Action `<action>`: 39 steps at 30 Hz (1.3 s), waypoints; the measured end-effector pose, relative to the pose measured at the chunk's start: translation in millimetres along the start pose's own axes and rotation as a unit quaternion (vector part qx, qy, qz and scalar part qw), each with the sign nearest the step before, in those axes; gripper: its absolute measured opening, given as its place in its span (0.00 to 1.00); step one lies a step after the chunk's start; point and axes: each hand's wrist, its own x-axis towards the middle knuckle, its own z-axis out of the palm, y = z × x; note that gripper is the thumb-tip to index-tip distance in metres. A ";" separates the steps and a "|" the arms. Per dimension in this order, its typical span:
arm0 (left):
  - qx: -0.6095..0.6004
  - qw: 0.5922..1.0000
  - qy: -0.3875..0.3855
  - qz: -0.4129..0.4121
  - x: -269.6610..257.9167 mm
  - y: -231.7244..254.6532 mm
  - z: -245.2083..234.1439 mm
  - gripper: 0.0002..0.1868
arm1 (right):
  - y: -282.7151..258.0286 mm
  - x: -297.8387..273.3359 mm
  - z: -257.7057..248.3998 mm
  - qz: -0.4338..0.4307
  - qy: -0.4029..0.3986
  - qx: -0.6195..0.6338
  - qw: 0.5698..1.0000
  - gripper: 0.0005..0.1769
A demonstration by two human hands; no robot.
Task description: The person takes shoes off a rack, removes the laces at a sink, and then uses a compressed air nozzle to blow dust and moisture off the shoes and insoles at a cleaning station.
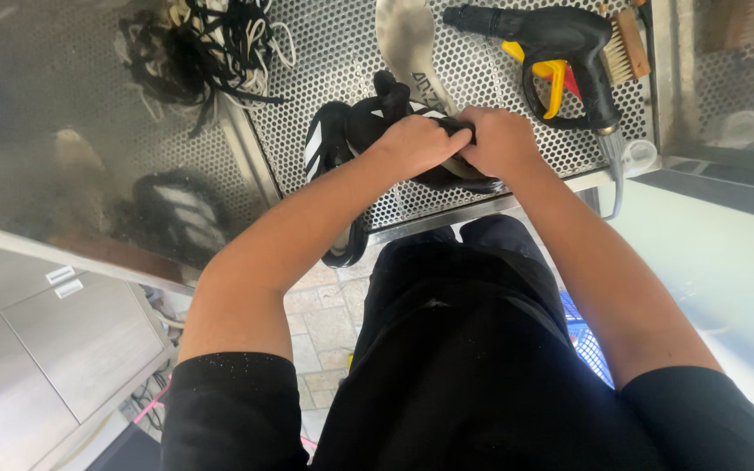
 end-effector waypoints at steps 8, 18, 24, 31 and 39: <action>-0.054 0.998 0.021 0.039 -2.8 -10.6 5.5 0.19 | -27.8 1.6 -11.1 0.086 -0.063 -0.058 0.993 0.46; -0.064 0.995 0.067 0.032 -4.6 -16.8 8.9 0.09 | -14.9 9.7 4.3 0.077 -0.084 -0.102 0.988 0.35; -0.042 0.996 0.078 0.018 -5.6 -9.1 7.1 0.07 | 8.9 12.4 14.0 0.008 -0.059 -0.111 0.992 0.23; 0.082 0.992 0.079 0.061 -11.5 1.2 12.7 0.07 | 4.9 10.9 2.2 -0.037 -0.048 -0.085 0.995 0.29; 0.056 0.993 0.098 0.030 -13.0 11.6 35.7 0.07 | -17.4 7.2 -8.7 0.003 -0.112 -0.091 0.990 0.36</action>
